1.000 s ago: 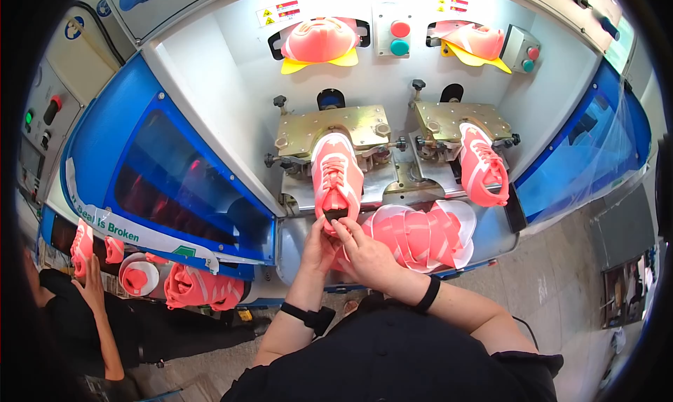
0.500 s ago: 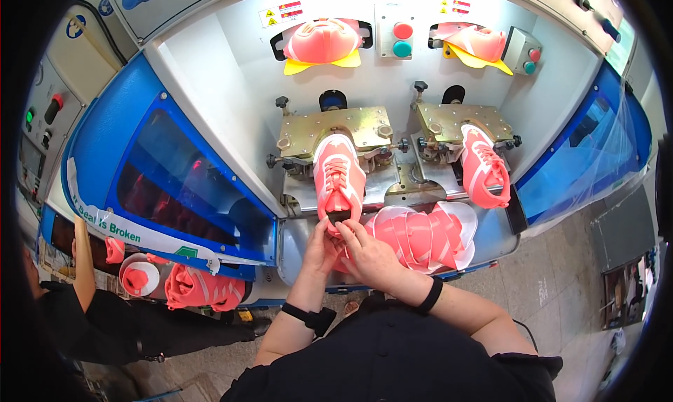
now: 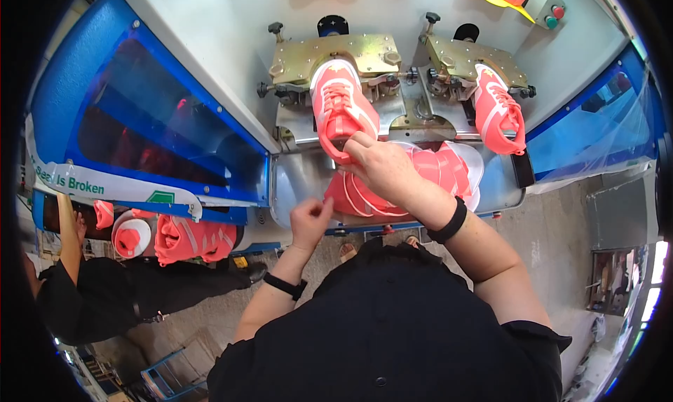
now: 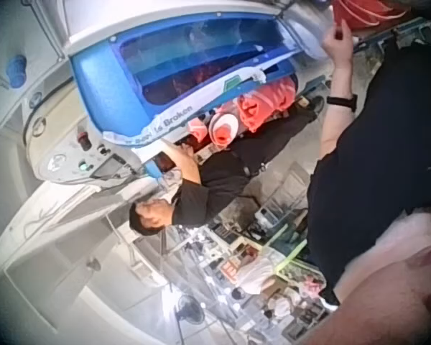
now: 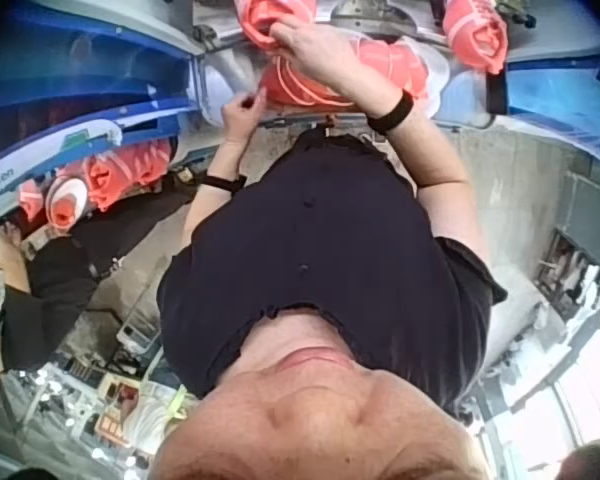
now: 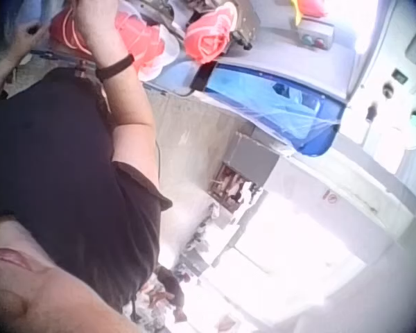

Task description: Operating a toe-lasting machine to shape shoes on a production line.

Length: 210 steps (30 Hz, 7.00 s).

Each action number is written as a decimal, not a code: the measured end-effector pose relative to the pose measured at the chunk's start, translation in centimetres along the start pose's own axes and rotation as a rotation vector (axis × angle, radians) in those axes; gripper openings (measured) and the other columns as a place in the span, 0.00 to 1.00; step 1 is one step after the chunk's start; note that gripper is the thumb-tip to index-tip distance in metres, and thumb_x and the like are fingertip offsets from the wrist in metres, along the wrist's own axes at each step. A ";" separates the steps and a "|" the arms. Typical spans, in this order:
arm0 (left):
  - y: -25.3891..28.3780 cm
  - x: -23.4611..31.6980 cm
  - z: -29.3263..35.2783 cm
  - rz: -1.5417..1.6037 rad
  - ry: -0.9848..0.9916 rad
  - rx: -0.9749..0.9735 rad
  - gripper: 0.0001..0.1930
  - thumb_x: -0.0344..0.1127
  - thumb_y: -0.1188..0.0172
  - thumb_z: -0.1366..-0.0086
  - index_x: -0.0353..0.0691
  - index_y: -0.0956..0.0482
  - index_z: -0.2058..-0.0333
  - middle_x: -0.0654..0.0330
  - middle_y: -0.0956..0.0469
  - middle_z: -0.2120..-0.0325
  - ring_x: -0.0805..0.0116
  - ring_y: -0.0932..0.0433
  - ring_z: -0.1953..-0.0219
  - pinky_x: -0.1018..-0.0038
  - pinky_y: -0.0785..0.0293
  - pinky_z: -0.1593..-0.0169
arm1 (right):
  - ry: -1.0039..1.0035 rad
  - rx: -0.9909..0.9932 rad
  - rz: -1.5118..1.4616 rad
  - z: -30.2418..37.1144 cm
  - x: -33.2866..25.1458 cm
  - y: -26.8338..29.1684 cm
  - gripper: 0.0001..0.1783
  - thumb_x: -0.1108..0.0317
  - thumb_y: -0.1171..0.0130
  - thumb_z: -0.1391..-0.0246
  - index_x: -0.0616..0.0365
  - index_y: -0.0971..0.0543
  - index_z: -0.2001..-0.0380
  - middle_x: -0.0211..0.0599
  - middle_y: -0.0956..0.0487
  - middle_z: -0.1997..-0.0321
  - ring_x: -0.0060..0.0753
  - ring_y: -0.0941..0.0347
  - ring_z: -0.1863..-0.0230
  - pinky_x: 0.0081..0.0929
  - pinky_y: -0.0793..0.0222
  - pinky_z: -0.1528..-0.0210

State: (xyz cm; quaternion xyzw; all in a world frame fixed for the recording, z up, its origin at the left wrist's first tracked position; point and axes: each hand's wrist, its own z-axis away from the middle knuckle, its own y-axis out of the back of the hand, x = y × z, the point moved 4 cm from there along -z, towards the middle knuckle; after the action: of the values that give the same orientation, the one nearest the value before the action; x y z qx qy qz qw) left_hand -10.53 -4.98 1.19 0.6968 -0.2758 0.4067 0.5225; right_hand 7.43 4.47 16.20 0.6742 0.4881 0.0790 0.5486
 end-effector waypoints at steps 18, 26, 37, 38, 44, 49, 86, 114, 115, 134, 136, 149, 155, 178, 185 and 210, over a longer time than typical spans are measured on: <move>-16.6 -4.9 6.5 0.205 -0.026 -1.010 0.19 0.44 0.51 0.30 0.34 0.24 0.53 0.55 0.20 0.59 0.68 0.23 0.55 0.69 0.31 0.48 | -0.148 0.151 0.128 0.2 -1.2 0.3 0.20 0.55 0.31 0.54 0.54 0.28 0.66 0.41 0.23 0.66 0.51 0.23 0.72 0.41 0.28 0.71; -15.3 -4.3 4.4 0.120 -0.108 -1.087 0.18 0.44 0.51 0.30 0.34 0.24 0.53 0.56 0.20 0.58 0.65 0.23 0.54 0.68 0.31 0.46 | 0.020 0.203 -0.019 3.9 -6.9 8.9 0.19 0.57 0.26 0.60 0.53 0.26 0.73 0.35 0.24 0.73 0.40 0.25 0.78 0.34 0.31 0.78; -5.2 20.8 -3.9 1.543 0.169 -0.718 0.17 0.35 0.46 0.29 0.38 0.28 0.45 0.59 0.25 0.48 0.65 0.28 0.43 0.68 0.32 0.39 | 0.142 0.290 0.216 24.3 6.6 8.7 0.16 0.67 0.31 0.66 0.54 0.23 0.70 0.40 0.24 0.58 0.46 0.23 0.67 0.35 0.25 0.71; -6.4 21.1 -3.9 1.545 0.173 -0.734 0.17 0.35 0.46 0.29 0.38 0.28 0.45 0.59 0.25 0.48 0.65 0.28 0.43 0.68 0.32 0.39 | 0.070 0.302 0.251 25.6 6.8 8.2 0.15 0.67 0.31 0.65 0.53 0.23 0.70 0.40 0.24 0.59 0.46 0.23 0.67 0.35 0.25 0.71; -13.8 25.0 -3.3 1.355 0.180 -0.981 0.12 0.28 0.45 0.31 0.39 0.26 0.49 0.60 0.21 0.54 0.68 0.21 0.54 0.68 0.23 0.51 | -0.137 0.294 0.312 31.0 9.2 8.7 0.13 0.65 0.30 0.63 0.49 0.22 0.71 0.36 0.25 0.65 0.41 0.27 0.69 0.34 0.29 0.76; -19.2 27.8 -2.6 1.279 0.174 -1.057 0.13 0.28 0.46 0.30 0.38 0.27 0.48 0.59 0.21 0.53 0.70 0.24 0.50 0.71 0.27 0.46 | -0.222 0.350 0.401 35.4 10.2 10.3 0.12 0.66 0.30 0.65 0.49 0.20 0.72 0.34 0.26 0.63 0.40 0.28 0.66 0.34 0.28 0.71; -13.8 19.8 1.8 0.811 0.303 -0.423 0.07 0.30 0.45 0.30 0.37 0.25 0.56 0.60 0.21 0.60 0.71 0.22 0.56 0.74 0.25 0.51 | -0.855 -0.182 0.542 32.2 22.9 18.6 0.23 0.59 0.31 0.55 0.51 0.24 0.55 0.40 0.27 0.49 0.42 0.21 0.60 0.38 0.24 0.64; 17.5 21.6 0.3 1.063 -0.699 -1.288 0.17 0.41 0.38 0.34 0.29 0.21 0.58 0.56 0.25 0.69 0.62 0.25 0.67 0.70 0.30 0.63 | 0.207 0.554 0.282 -14.1 0.3 6.0 0.20 0.66 0.36 0.51 0.64 0.24 0.56 0.49 0.23 0.60 0.55 0.27 0.58 0.43 0.30 0.55; 16.7 19.9 -1.0 1.025 -0.534 -1.211 0.18 0.42 0.37 0.35 0.30 0.22 0.57 0.55 0.24 0.66 0.64 0.25 0.65 0.71 0.29 0.62 | 0.170 0.518 0.287 -11.0 -0.8 4.2 0.16 0.68 0.37 0.55 0.64 0.25 0.62 0.49 0.25 0.63 0.58 0.28 0.60 0.46 0.31 0.58; 0.8 4.5 -8.5 1.468 0.434 -0.486 0.21 0.49 0.45 0.31 0.44 0.30 0.45 0.62 0.22 0.54 0.68 0.21 0.52 0.65 0.21 0.49 | -0.085 0.410 0.213 -6.2 -5.7 -0.2 0.32 0.57 0.29 0.56 0.52 0.25 0.46 0.47 0.31 0.41 0.55 0.32 0.43 0.45 0.33 0.44; 0.7 5.1 -8.1 1.421 0.490 -0.413 0.21 0.50 0.45 0.31 0.46 0.30 0.46 0.62 0.22 0.56 0.68 0.21 0.54 0.65 0.20 0.51 | -0.062 0.212 0.218 -7.1 -3.8 -1.5 0.34 0.54 0.32 0.52 0.49 0.27 0.41 0.48 0.33 0.37 0.59 0.41 0.35 0.50 0.42 0.36; 0.9 4.9 -8.8 1.330 0.505 -0.411 0.22 0.51 0.43 0.32 0.46 0.29 0.46 0.62 0.20 0.61 0.68 0.18 0.59 0.68 0.18 0.57 | -0.111 0.185 0.009 -7.7 -3.0 -1.4 0.29 0.57 0.34 0.50 0.55 0.26 0.45 0.40 0.29 0.40 0.48 0.36 0.37 0.39 0.38 0.36; 1.1 4.9 -8.7 1.337 0.506 -0.367 0.21 0.50 0.44 0.31 0.46 0.29 0.46 0.62 0.20 0.62 0.68 0.18 0.60 0.68 0.18 0.57 | -0.103 0.168 0.007 -8.0 -3.1 -1.4 0.29 0.55 0.34 0.51 0.55 0.26 0.46 0.43 0.30 0.40 0.50 0.37 0.38 0.42 0.37 0.37; 0.5 5.6 -7.9 1.320 0.590 -0.283 0.22 0.53 0.42 0.33 0.42 0.27 0.50 0.57 0.19 0.61 0.65 0.17 0.61 0.68 0.18 0.58 | -0.082 0.131 0.121 -9.6 0.1 -2.5 0.29 0.50 0.37 0.48 0.59 0.24 0.50 0.45 0.29 0.38 0.49 0.39 0.33 0.40 0.37 0.35; -0.4 5.4 -7.3 1.273 0.592 -0.278 0.22 0.54 0.42 0.34 0.43 0.26 0.52 0.60 0.19 0.61 0.67 0.18 0.62 0.67 0.18 0.58 | -0.100 0.064 0.164 -8.7 1.0 -1.8 0.30 0.48 0.40 0.45 0.54 0.26 0.44 0.44 0.32 0.35 0.48 0.42 0.30 0.40 0.38 0.34; -14.6 19.4 -1.4 0.890 0.386 -1.154 0.25 0.49 0.60 0.25 0.36 0.28 0.75 0.58 0.26 0.83 0.62 0.19 0.76 0.76 0.25 0.72 | -1.027 0.418 -0.287 27.4 25.1 12.9 0.20 0.53 0.36 0.46 0.63 0.22 0.64 0.42 0.21 0.73 0.31 0.23 0.69 0.32 0.28 0.63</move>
State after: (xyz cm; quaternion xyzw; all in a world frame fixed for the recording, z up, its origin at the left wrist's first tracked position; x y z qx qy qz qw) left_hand 10.91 1.57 10.64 0.0518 -0.6041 0.4853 0.6300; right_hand 45.23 6.01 5.40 0.6474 0.2506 -0.4322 0.5756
